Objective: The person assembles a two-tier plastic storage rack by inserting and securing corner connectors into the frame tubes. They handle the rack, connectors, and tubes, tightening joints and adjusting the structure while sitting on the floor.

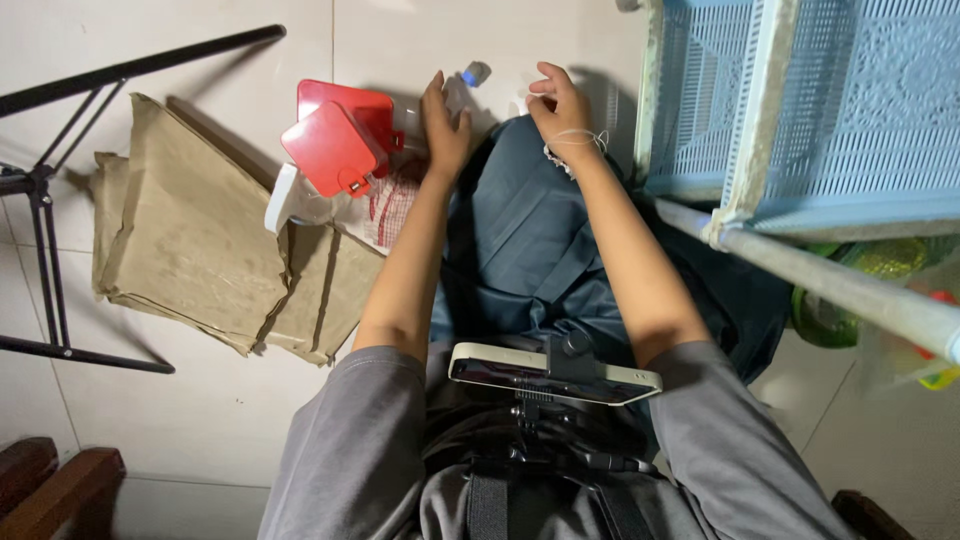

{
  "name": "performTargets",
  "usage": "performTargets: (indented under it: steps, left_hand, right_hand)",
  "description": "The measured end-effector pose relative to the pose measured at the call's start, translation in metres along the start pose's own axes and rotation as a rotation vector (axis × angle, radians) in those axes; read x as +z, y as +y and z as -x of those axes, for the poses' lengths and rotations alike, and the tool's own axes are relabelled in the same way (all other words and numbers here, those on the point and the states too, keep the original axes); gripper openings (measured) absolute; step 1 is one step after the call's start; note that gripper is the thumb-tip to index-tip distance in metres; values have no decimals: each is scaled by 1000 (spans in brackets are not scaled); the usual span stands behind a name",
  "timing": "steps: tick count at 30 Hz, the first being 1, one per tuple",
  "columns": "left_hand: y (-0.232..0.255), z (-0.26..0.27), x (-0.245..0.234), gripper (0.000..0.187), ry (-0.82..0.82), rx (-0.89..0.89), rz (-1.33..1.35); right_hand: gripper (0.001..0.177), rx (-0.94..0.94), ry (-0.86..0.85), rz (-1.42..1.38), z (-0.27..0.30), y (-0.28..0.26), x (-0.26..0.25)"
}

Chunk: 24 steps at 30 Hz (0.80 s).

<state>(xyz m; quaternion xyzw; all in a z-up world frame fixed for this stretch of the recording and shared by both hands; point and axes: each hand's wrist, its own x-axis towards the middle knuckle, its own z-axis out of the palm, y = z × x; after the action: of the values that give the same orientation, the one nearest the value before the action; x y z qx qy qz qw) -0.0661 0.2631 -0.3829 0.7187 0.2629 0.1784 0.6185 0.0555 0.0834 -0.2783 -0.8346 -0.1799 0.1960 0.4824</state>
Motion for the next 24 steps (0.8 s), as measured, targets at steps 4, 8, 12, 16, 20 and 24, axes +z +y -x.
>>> performTargets:
  steps: [4,8,12,16,20,24]
  left_hand:
    - [24,4,-1,73,-100,7,-56]
    - [67,8,9,69,-179,68,-59]
    - [126,13,26,54,-245,180,-5]
    - [203,20,46,36,-334,306,73]
    - [280,44,65,32,-468,512,136]
    - [335,79,80,34,-610,665,95]
  right_hand:
    - [32,-167,-10,218,31,-25,-12]
    - [30,-250,-27,251,60,-53,-24]
    - [31,-355,-18,53,87,-78,-49]
    - [21,-265,8,-103,126,-111,-87]
    - [12,-309,38,-58,178,-143,-131]
    - [17,-360,30,-55,228,-157,-171]
